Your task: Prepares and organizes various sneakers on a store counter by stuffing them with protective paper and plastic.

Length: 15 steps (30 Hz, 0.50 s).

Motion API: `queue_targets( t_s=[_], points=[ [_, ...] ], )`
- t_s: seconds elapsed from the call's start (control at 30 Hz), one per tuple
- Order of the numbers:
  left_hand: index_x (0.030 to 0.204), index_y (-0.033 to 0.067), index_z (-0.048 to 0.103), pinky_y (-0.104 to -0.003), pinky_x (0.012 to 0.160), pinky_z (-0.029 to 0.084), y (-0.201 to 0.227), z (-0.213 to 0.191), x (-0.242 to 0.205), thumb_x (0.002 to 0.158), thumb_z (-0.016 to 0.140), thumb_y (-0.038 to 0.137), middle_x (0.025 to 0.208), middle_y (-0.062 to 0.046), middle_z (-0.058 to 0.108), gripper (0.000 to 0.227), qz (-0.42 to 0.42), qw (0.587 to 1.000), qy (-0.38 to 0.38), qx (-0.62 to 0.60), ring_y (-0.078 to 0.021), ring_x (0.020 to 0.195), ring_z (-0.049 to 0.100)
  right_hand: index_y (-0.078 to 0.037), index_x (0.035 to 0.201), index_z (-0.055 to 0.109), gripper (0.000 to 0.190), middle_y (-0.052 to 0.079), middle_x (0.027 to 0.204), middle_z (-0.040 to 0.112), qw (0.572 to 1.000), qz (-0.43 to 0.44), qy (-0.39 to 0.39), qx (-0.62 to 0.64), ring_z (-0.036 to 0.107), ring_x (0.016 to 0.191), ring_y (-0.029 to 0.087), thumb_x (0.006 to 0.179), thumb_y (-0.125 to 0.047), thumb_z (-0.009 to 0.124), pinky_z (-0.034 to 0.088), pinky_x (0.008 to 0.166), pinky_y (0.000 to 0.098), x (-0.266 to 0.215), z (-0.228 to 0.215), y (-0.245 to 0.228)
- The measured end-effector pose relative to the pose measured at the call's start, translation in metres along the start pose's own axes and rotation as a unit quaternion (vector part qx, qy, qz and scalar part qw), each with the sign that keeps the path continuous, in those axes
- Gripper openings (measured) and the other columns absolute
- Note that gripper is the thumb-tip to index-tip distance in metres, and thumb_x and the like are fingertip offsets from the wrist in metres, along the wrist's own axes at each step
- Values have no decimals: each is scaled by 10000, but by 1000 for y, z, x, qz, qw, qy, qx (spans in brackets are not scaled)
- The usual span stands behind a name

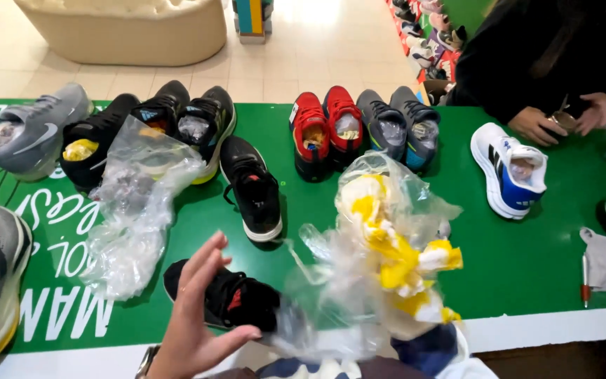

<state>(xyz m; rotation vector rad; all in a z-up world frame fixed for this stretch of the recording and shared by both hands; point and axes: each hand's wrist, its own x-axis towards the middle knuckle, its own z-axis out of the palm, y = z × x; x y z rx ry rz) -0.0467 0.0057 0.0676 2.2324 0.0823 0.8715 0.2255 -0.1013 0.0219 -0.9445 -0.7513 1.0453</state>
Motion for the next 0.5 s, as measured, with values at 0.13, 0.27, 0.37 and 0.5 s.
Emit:
queue_targets(
  t_s=[0.13,0.27,0.37,0.5],
  points=[
    [1615,78,104,-559,1188,292,9,46,23,662,912,442,1659,-286,140,1301,38,994,100,25,-500,1509,230,17,1436,491,548,316,1402,526,991,33,-77,108,608,1209,345,995,-202,731,520,1061,470,-2,21,5],
    [1595,68,246,-541,1239,317,-18,73,13,738,924,335,1666,-265,228,1124,-43,987,157,21,-468,1536,286,10,1477,453,557,276,1414,530,971,76,-143,177,598,1227,329,1028,-223,685,507,1068,452,-2,44,6],
    [1457,130,461,-475,1274,420,-39,69,9,860,884,301,1580,-190,408,752,-12,978,189,-88,-389,1562,412,5,1518,414,566,236,1425,533,946,100,-183,250,588,1246,312,1060,-242,638,493,1075,433,-6,57,8],
    [1277,140,564,-444,1173,476,-49,60,19,909,813,224,1388,-99,563,453,-5,966,231,119,-313,1342,560,-15,1554,378,565,170,1438,536,935,118,-203,266,577,1270,270,1086,-270,568,483,1078,400,-8,34,41]
  ],
)
